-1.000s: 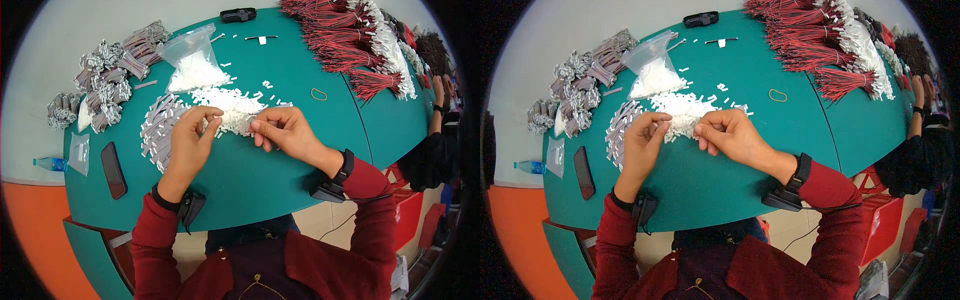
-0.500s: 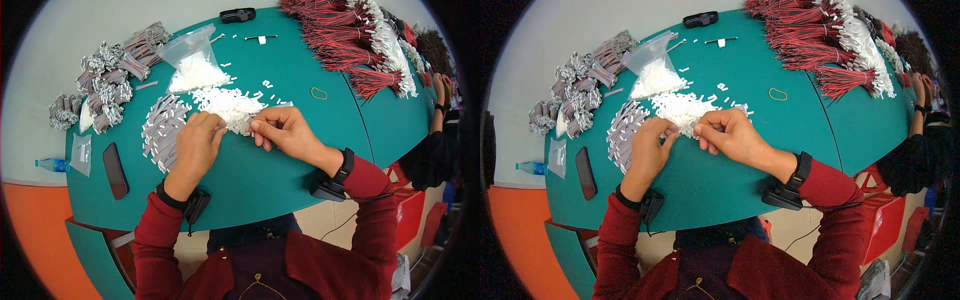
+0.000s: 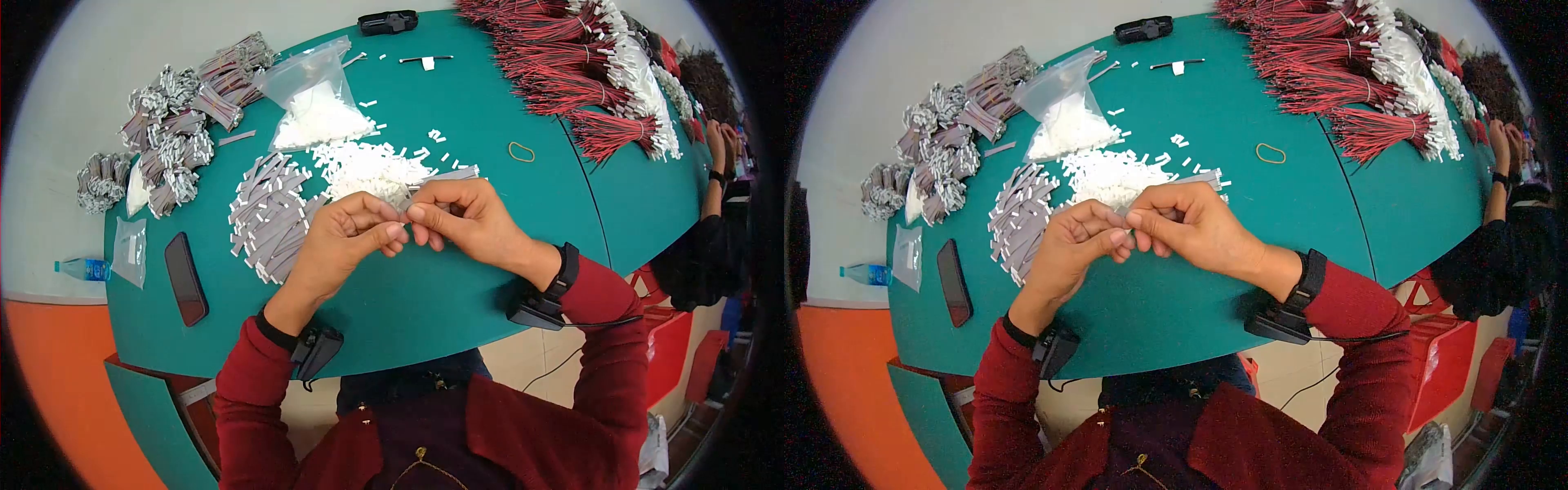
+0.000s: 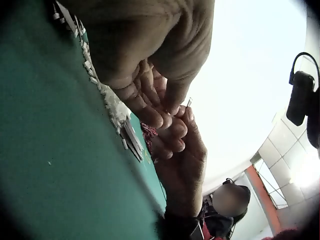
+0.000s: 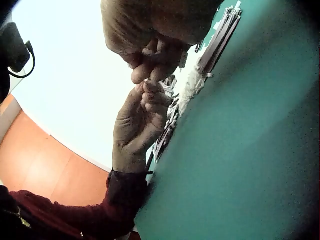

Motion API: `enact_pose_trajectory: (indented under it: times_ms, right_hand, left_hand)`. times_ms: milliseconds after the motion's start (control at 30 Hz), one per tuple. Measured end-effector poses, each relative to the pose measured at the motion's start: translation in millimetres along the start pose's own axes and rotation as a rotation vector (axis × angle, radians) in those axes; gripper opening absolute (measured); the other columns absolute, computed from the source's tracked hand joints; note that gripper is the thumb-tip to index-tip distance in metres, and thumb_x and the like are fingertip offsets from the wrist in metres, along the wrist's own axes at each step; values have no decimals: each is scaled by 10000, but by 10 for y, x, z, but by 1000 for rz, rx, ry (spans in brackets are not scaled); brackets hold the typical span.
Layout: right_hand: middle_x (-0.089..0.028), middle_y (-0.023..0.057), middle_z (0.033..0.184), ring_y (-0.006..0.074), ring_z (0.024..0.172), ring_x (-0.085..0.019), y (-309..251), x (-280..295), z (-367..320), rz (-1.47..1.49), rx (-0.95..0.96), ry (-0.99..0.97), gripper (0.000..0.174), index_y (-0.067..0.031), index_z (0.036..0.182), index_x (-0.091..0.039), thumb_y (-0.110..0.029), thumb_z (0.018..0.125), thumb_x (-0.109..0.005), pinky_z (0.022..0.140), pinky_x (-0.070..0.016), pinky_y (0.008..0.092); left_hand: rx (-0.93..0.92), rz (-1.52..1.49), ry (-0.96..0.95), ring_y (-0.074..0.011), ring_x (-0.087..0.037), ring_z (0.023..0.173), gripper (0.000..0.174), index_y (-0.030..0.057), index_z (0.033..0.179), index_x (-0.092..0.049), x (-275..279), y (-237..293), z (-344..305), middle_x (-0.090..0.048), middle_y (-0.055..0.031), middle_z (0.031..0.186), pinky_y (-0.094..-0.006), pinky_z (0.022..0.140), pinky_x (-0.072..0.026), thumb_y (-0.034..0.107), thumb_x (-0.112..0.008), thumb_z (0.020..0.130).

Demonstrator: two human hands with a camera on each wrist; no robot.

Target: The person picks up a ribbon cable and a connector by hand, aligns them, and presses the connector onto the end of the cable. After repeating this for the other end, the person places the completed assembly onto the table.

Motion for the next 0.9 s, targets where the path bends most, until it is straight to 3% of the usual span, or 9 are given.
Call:
enact_pose_trajectory:
  times_ms: [300, 500, 600, 900]
  right_hand:
    - [-620, 21, 708, 60, 592, -556, 8, -13, -4, 132, -28, -3, 193, 1, 849, -619, -146, 920, -516, 539, -459, 188]
    - [-575, 9, 655, 52, 568, -522, -52, 1, -17, 4, -84, -44, 180, -19, 863, -620, -174, 910, -542, 515, -415, 183]
    - [-517, -16, 596, 34, 531, -448, -8, 6, -8, -2, -120, -55, 182, -29, 800, -605, -172, 900, -552, 468, -343, 192]
    - [-479, -30, 580, 40, 541, -400, 58, -41, -9, -35, -41, -113, 191, -20, 763, -579, -149, 899, -542, 482, -317, 220]
  left_hand:
    - [-28, -106, -26, -123, -595, 774, 128, 0, 931, -589, 16, -24, -2, -643, -77, 870, -245, 702, -477, 86, -623, 843]
    - [-69, -156, 7, -117, -582, 774, 131, 15, 949, -585, 54, -33, 8, -627, -54, 868, -244, 708, -465, 95, -617, 850]
    - [-47, -166, 6, -115, -578, 763, 131, 17, 957, -583, 60, -19, 11, -616, -47, 862, -244, 696, -463, 101, -605, 859]
    - [-43, -156, -6, -114, -572, 746, 156, -5, 978, -602, 66, -26, 0, -620, -53, 841, -240, 680, -462, 102, -598, 865]
Point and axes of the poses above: each hand's wrist, its own z-axis towards the middle knuckle, its own x-axis out of the back of the hand, y = z × x, the point moved 3 cm from there along z, towards the middle knuckle
